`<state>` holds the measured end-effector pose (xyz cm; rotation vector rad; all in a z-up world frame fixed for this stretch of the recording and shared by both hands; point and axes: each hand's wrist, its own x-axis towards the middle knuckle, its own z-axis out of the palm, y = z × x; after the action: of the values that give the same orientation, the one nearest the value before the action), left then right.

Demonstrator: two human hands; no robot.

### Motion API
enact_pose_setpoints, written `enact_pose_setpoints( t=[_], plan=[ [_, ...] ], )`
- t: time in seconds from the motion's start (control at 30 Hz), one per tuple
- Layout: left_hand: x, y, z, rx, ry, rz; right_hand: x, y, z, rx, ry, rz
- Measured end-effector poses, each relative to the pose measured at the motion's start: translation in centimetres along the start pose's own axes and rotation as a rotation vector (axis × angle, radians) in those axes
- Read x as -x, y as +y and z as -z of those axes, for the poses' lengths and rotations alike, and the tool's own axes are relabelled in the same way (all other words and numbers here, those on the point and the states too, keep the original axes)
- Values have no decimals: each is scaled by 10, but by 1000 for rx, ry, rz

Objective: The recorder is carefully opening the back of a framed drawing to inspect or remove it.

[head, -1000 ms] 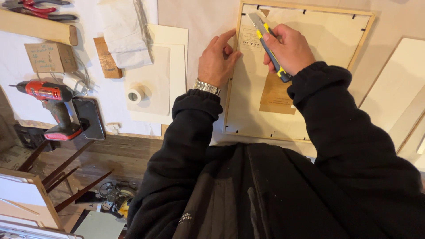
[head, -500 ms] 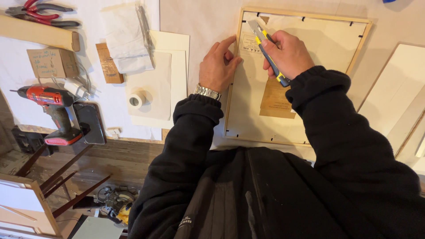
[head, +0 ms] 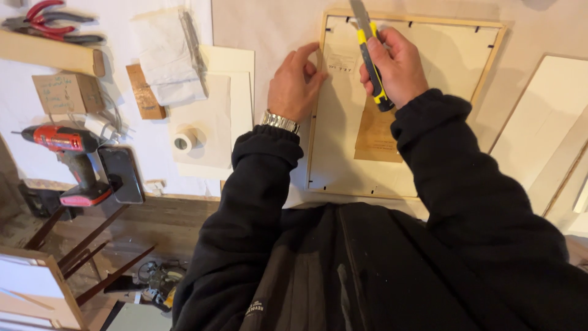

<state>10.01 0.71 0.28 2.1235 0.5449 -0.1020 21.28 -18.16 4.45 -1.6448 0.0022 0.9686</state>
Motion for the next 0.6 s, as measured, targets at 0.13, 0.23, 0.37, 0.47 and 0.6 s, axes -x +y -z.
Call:
enact_pose_setpoints(
  t=[0.13, 0.23, 0.37, 0.47, 0.6],
  plan=[
    [-32, 18, -12, -94, 114, -49, 4, 20, 5, -35, 51, 20],
    [-55, 16, -19, -262, 188, -107, 12, 22, 9, -118, 66, 48],
    [-56, 9, -24, -251, 186, -124, 37, 19, 18, 459, 108, 416],
    [-58, 6, -22, -192, 234, -188, 47, 2, 11, 852, 181, 513],
    [-56, 3, -15, -69, 247, -206, 47, -4, 1, 1002, 196, 404]
  ],
)
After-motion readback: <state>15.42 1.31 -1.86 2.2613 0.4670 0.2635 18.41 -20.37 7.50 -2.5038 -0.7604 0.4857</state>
